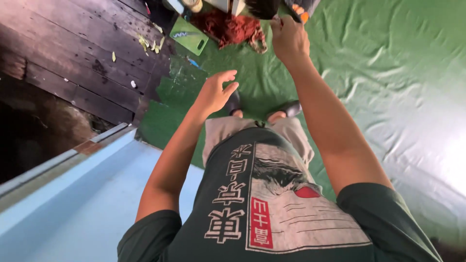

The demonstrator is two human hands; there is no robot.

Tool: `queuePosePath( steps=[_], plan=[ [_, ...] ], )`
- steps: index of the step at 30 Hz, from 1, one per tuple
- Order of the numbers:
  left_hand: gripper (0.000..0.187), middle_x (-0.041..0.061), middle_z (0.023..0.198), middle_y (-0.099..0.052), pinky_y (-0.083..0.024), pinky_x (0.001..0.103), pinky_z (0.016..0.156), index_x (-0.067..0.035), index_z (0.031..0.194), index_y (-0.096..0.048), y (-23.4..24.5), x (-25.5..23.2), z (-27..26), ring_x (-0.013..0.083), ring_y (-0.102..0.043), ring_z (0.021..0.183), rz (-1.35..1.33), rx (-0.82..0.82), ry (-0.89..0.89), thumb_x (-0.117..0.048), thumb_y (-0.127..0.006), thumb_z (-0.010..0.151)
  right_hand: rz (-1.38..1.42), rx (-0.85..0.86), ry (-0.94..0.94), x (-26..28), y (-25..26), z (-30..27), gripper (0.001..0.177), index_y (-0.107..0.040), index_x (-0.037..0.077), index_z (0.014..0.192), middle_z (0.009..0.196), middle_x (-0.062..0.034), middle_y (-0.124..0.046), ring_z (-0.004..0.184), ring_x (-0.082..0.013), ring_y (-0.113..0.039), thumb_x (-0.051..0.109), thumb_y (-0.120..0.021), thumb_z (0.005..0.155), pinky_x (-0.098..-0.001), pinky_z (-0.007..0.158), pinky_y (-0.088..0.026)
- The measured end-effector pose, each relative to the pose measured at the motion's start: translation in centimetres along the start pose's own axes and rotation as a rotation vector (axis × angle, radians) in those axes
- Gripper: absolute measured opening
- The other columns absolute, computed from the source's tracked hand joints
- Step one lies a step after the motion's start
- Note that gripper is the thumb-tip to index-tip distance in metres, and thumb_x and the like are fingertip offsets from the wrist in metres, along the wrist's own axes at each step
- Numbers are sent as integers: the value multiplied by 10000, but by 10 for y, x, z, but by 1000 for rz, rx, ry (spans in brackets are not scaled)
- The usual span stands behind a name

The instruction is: Dust objects and surfaces around the room using a feather duster.

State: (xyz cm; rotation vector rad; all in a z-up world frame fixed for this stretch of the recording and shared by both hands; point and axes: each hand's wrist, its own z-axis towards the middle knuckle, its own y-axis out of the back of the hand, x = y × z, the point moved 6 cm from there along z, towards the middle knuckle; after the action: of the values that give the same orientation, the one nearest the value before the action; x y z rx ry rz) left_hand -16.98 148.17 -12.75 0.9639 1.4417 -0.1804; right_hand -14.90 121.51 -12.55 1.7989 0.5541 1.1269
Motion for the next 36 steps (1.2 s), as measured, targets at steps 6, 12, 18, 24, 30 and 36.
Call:
queuePosePath(
  steps=[6, 12, 18, 24, 30, 36],
  plan=[
    [391, 162, 1162, -741, -587, 336, 905, 3, 1320, -631, -52, 62, 3, 242, -741, 1077, -245, 115, 92, -250, -658, 1022, 889, 350, -554, -27, -87, -75, 325, -581, 97, 950, 698, -89, -546, 506, -203, -472, 410, -553, 1034, -397, 430, -341],
    [407, 50, 1007, -683, -502, 259, 746, -6, 1383, -642, -120, 52, 10, 109, -605, 848, -837, 202, 97, -319, -541, 1143, 1316, 137, -596, -3, -85, -153, 213, -548, 98, 1058, 685, -45, -562, 452, -165, -472, 280, -438, 1059, -330, 363, -301],
    [305, 64, 892, -695, -496, 243, 571, -52, 1193, -593, -27, -40, 3, 118, -644, 691, -736, 150, 346, -316, -543, 1048, 1464, 98, -290, 36, -42, -186, 425, -459, 146, 1521, 1024, 25, -632, 823, -80, -558, 271, -436, 1116, -245, 664, -455],
    [297, 199, 1073, -681, -562, 443, 884, -17, 1288, -495, 119, -112, 39, 315, -712, 1002, 326, -102, -344, -280, -444, 1158, 1080, -141, -149, 9, -42, -256, 386, -557, 41, 1406, 1161, -42, -668, 1060, -93, -617, 210, -608, 1063, -248, 890, -515],
    [66, 135, 1060, -722, -563, 512, 801, -125, 1221, -515, 186, -124, 83, 397, -735, 967, 875, -302, -619, -160, -567, 1199, 1230, -247, -384, -47, -42, -303, 240, -696, 45, 1200, 1003, 2, -724, 908, -83, -651, 219, -613, 1057, -241, 769, -511],
    [340, 231, 1063, -664, -542, 556, 620, -110, 1405, -551, 145, -104, 135, 448, -704, 785, 1109, -40, -504, -135, -601, 1070, 1291, -399, -580, -64, -39, -290, 204, -693, 67, 1160, 978, 13, -715, 876, -76, -656, 221, -613, 1054, -236, 745, -507]
  ],
)
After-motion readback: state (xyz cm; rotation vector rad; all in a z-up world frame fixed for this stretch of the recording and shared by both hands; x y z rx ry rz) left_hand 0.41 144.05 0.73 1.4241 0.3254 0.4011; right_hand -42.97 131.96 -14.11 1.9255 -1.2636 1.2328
